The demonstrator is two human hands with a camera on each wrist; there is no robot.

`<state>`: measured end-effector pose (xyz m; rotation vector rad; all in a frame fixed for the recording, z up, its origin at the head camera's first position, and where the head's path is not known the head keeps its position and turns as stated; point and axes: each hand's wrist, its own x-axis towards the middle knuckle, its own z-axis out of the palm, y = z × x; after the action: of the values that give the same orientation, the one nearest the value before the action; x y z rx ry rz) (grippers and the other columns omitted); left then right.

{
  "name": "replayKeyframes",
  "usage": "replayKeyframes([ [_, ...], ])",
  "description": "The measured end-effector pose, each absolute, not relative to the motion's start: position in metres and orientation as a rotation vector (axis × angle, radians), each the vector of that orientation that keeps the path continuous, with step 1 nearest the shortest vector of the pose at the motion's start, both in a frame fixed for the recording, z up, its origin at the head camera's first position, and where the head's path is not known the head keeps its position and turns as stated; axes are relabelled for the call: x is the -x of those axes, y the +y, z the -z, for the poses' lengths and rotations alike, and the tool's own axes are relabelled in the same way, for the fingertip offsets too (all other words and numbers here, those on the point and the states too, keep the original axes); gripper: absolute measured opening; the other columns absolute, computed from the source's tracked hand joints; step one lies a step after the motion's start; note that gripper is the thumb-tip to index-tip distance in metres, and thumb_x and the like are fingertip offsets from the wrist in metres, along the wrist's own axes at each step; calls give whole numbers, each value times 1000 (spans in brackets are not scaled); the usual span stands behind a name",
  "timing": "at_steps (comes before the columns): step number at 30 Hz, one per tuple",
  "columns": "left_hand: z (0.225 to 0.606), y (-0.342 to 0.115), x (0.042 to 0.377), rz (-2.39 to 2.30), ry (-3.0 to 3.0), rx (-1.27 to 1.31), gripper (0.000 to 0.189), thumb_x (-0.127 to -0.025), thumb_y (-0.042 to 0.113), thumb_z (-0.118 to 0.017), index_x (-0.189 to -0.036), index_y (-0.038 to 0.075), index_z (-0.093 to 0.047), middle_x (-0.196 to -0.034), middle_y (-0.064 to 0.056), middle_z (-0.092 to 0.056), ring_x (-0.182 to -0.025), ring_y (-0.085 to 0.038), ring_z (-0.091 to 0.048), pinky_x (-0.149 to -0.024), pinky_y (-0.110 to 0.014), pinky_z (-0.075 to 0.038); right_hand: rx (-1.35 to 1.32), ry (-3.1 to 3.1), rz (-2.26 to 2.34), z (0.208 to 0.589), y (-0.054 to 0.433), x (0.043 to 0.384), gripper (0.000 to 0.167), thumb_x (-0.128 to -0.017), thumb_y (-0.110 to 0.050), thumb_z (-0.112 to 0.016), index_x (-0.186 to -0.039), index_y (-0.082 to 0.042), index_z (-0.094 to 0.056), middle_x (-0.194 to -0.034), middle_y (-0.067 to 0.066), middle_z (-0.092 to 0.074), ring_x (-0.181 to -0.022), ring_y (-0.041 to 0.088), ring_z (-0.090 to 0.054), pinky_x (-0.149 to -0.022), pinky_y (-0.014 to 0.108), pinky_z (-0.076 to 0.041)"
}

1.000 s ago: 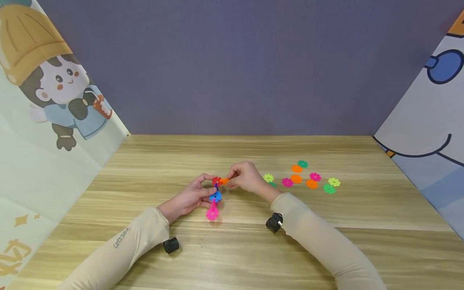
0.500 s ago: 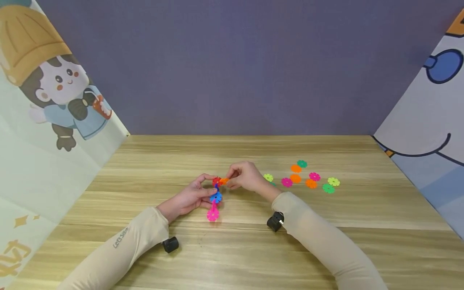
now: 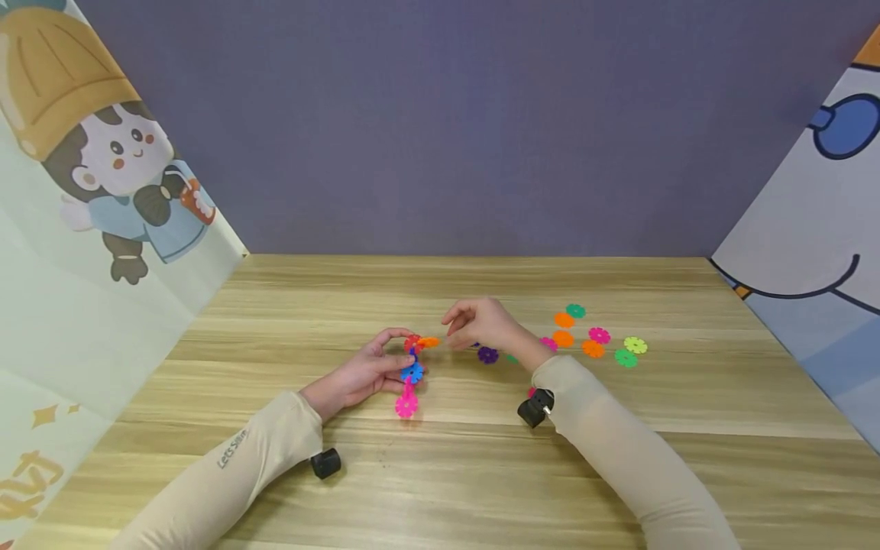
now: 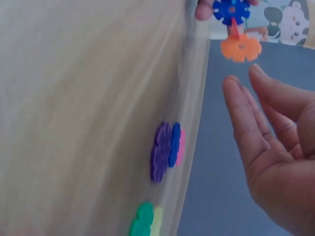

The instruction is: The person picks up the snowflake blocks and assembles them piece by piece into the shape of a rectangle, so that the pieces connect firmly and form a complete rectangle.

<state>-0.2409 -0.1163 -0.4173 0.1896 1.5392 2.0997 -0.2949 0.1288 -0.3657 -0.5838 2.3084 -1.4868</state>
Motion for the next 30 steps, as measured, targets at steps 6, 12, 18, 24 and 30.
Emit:
replayKeyframes([
  [6,418,-116,242,-2087,1559,-197,43,-99,-4,-53,-137,11,-39,-94,-12,-72,-79,-21,-73,-69,-35,-62,511,2255,1512,363,135,299,38,-81,9,-74,-117,15,-62,-104,29,-67,-83,26,-70,-78,45,-61],
  [12,417,-116,243,-2079,1570,-181,57,-99,-3,-53,-149,9,-29,-95,-9,-72,-75,-19,-72,-66,-30,-62,509,2305,1526,367,143,308,38,-79,14,-69,-116,17,-61,-103,33,-66,-79,29,-71,-75,45,-62],
  [18,417,-116,242,-2068,1569,-177,61,-99,-3,-53,-153,8,-26,-102,-11,-72,-76,-18,-72,-65,-28,-62,488,2468,1389,372,147,322,39,-79,8,-75,-115,14,-62,-101,27,-68,-76,19,-68,-69,32,-62],
  [24,417,-116,243,-2058,1573,-161,62,-98,-3,-54,-153,8,-27,-98,-8,-72,-77,-19,-72,-66,-29,-62,472,2543,1250,375,144,335,39,-79,5,-77,-115,13,-63,-94,22,-67,-68,17,-67,-66,33,-62],
  [30,419,-115,243,-2061,1569,-175,64,-97,-5,-54,-154,7,-27,-100,-10,-71,-78,-20,-72,-67,-29,-62,462,2587,1041,375,137,340,41,-81,0,-79,-119,10,-65,-94,16,-63,-64,13,-60,-60,27,-59],
])
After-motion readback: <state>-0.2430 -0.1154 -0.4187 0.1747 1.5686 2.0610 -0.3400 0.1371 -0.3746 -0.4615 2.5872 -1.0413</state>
